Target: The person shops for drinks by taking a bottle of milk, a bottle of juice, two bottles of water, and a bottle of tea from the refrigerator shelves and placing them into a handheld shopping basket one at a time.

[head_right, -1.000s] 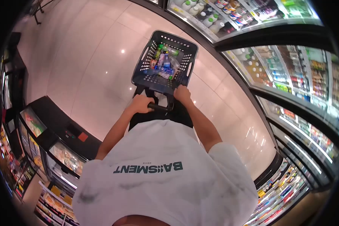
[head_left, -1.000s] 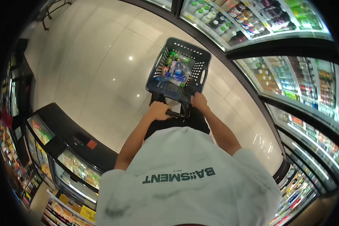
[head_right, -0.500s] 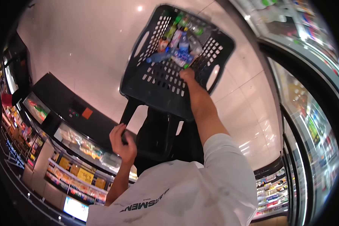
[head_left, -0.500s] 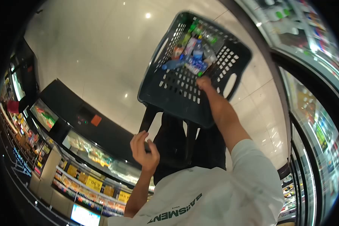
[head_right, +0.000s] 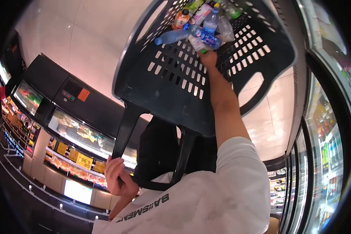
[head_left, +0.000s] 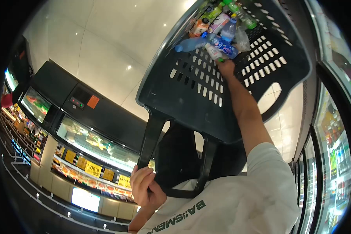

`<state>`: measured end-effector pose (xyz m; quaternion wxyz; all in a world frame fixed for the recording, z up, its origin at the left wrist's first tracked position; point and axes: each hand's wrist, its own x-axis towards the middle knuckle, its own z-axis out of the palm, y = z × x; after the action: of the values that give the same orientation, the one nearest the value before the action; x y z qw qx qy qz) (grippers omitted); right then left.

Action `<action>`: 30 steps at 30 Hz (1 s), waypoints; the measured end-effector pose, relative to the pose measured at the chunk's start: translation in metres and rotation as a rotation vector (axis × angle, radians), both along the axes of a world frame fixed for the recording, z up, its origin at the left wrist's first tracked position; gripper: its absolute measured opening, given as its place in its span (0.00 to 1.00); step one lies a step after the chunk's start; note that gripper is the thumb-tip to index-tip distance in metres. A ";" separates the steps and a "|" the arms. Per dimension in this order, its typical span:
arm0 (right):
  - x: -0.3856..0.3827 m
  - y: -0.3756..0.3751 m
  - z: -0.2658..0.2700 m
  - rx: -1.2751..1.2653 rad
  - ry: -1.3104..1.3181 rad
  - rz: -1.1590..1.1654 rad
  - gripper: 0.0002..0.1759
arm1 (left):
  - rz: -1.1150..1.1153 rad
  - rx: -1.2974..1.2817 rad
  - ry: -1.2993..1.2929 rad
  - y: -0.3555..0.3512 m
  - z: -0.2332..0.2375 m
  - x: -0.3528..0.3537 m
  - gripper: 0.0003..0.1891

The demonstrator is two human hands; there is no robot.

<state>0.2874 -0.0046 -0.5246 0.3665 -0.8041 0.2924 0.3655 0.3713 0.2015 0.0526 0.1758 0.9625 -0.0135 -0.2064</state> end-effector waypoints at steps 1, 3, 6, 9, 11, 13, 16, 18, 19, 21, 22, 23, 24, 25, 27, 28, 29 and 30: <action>0.014 0.014 0.019 -0.111 0.041 -0.003 0.32 | -0.013 -0.026 -0.005 0.000 -0.001 0.003 0.13; 0.036 0.034 0.062 -0.241 0.085 -0.117 0.33 | -0.025 -0.115 -0.077 -0.001 -0.005 0.006 0.14; 0.062 0.036 0.151 -0.260 0.124 -0.345 0.31 | -0.050 -0.154 -0.131 -0.003 -0.009 0.009 0.15; 0.050 0.028 0.232 -0.246 -0.126 -0.343 0.26 | -0.089 -0.227 -0.282 -0.001 -0.019 0.004 0.14; 0.041 0.019 0.292 -0.208 -0.266 -0.363 0.22 | -0.121 -0.251 -0.329 -0.002 -0.020 0.005 0.13; 0.039 0.010 0.374 -0.180 -0.383 -0.423 0.19 | -0.158 -0.273 -0.381 -0.001 -0.022 0.005 0.11; 0.024 -0.003 0.483 -0.171 -0.546 -0.493 0.17 | -0.194 -0.267 -0.330 0.000 -0.021 0.003 0.10; 0.004 -0.010 0.536 -0.217 -0.649 -0.494 0.19 | -0.240 -0.279 -0.346 0.005 -0.025 0.001 0.10; 0.002 -0.014 0.565 -0.273 -0.672 -0.404 0.19 | -0.254 -0.305 -0.352 0.007 -0.029 0.000 0.10; -0.002 -0.016 0.608 -0.387 -0.845 -0.364 0.17 | -0.263 -0.315 -0.339 0.010 -0.037 -0.003 0.10; -0.004 -0.015 0.619 -0.494 -0.877 -0.297 0.15 | -0.258 -0.293 -0.323 0.011 -0.040 -0.003 0.11; -0.004 -0.014 0.632 -0.540 -0.886 -0.279 0.15 | -0.288 -0.330 -0.350 0.008 -0.037 -0.003 0.11; -0.005 -0.011 0.644 -0.576 -0.894 -0.261 0.14 | -0.284 -0.289 -0.325 0.006 -0.033 -0.002 0.11; -0.008 -0.008 0.650 -0.601 -0.912 -0.249 0.14 | -0.273 -0.243 -0.304 0.007 -0.031 -0.001 0.11; -0.014 -0.006 0.653 -0.604 -0.975 -0.249 0.14 | -0.271 -0.211 -0.311 0.009 -0.035 -0.001 0.11; -0.017 -0.006 0.657 -0.615 -0.958 -0.245 0.15 | -0.247 -0.159 -0.283 0.006 -0.035 -0.001 0.11; -0.022 -0.005 0.660 -0.592 -0.956 -0.247 0.16 | -0.240 -0.170 -0.289 0.007 -0.035 -0.002 0.11; -0.029 -0.007 0.666 -0.566 -0.950 -0.247 0.16 | -0.238 -0.173 -0.312 0.011 -0.034 -0.006 0.11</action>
<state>0.2583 -0.0112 0.1417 0.2680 -0.9071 0.2738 -0.1744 0.3648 0.2125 0.0187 0.2280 0.9556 -0.1720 -0.0724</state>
